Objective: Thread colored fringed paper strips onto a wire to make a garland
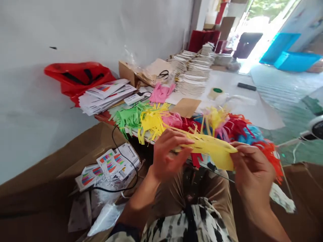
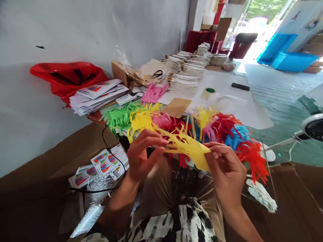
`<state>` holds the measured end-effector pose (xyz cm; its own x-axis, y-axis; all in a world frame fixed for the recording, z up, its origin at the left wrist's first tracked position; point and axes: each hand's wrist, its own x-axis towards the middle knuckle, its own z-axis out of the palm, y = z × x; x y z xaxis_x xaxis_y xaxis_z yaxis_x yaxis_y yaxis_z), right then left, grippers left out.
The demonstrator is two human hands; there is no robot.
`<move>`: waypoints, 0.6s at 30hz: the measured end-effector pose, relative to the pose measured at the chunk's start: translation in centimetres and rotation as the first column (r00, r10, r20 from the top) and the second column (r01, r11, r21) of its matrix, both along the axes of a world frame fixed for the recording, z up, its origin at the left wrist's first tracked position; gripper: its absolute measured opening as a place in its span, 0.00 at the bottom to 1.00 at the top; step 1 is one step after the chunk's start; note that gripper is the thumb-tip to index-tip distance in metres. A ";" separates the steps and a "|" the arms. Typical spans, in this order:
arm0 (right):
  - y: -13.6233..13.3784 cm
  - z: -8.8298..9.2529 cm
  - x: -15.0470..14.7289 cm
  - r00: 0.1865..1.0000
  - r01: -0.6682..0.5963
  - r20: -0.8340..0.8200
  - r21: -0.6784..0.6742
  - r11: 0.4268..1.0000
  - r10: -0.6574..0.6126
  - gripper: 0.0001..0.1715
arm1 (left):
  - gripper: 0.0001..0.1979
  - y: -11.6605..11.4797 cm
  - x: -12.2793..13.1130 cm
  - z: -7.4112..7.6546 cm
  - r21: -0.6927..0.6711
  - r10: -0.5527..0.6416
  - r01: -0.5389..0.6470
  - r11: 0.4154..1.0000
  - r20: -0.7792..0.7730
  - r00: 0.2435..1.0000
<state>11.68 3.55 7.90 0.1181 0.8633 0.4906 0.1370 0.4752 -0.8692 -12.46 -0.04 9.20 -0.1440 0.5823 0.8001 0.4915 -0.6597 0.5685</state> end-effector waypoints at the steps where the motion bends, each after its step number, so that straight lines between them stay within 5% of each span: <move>1: -0.6 -0.4 0.2 0.999 -0.031 -0.037 -0.040 0.999 0.029 0.08 | 0.06 -0.3 1.4 0.4 -0.005 -0.052 0.052 0.999 -0.029 0.998; 8: -3.1 -1.7 3.4 0.993 -0.069 -0.105 -0.115 0.991 0.057 0.04 | 0.18 0.1 7.3 -0.1 -0.100 -0.179 0.166 0.981 -0.136 0.974; 13: -4.4 -1.7 6.0 0.986 -0.159 -0.077 -0.181 0.970 0.147 0.05 | 0.09 0.4 9.4 0.6 -0.193 -0.288 0.250 0.949 -0.203 0.936; 16: -4.4 -1.3 9.0 0.955 -0.297 -0.063 -0.213 0.931 0.291 0.22 | 0.08 0.4 9.9 1.1 -0.361 -0.545 0.468 0.807 -0.147 0.826; 18: -4.3 -1.0 10.8 0.937 -0.347 -0.034 -0.196 0.917 0.347 0.34 | 0.06 0.4 10.3 1.1 -0.501 -0.739 0.625 0.598 -0.045 0.672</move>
<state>22.51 -0.74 6.86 -0.2072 0.9287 0.3075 -0.0045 0.3135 -0.9496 -2.19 0.35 10.33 0.5852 0.7018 0.4062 0.1438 -0.5828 0.7998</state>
